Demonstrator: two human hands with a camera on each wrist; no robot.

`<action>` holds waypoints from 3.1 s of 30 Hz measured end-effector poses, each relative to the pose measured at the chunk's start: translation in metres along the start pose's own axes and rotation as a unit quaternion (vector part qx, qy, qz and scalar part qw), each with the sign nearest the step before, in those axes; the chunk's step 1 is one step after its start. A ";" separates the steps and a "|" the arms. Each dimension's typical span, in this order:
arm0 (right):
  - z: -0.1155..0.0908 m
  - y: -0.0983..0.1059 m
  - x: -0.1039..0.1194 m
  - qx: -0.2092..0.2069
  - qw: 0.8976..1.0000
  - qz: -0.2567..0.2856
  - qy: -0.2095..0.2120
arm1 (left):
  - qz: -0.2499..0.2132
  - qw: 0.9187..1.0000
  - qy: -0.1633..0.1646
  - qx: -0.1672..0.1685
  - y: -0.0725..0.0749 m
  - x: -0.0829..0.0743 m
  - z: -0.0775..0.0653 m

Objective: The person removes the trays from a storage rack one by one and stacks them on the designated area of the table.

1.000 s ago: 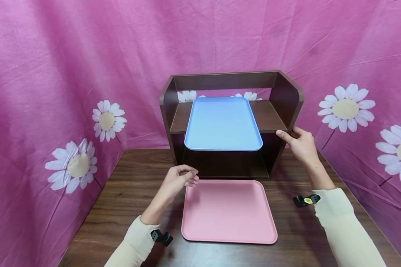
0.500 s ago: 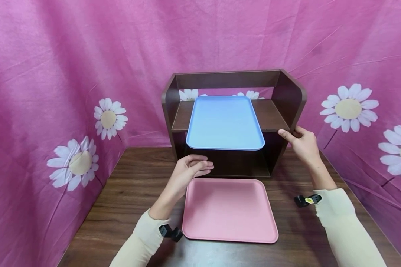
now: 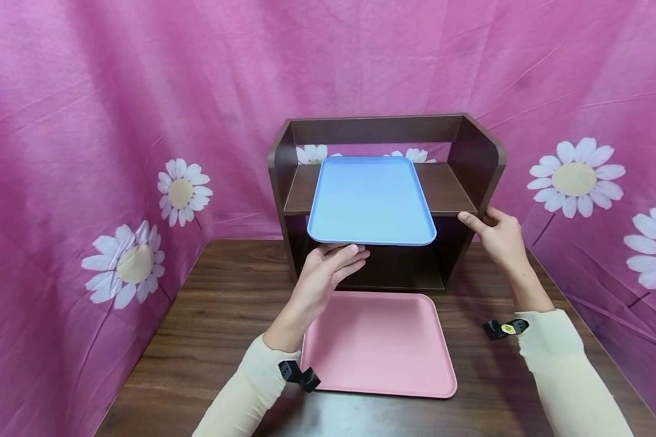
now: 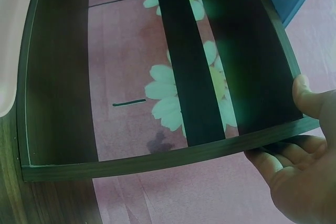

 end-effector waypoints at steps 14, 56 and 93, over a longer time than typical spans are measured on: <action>-0.001 0.000 0.001 -0.007 1.000 0.011 0.002 | -0.142 0.989 -0.035 -0.015 -0.020 -0.007 0.010; 0.000 -0.001 -0.002 -0.019 1.000 0.022 0.001 | -0.263 0.956 -0.080 -0.097 -0.034 0.004 0.008; -0.001 -0.001 -0.001 -0.019 1.000 0.021 -0.003 | -0.246 0.958 -0.073 -0.130 -0.017 -0.002 -0.005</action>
Point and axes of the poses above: each hand's wrist, its own z-axis towards the middle knuckle, its own y-axis out of the back of the hand, x = y × z, the point moved 9 cm from there along z, towards the middle knuckle, and after that the axes turned 14 degrees about z, right-handed, at the moved point
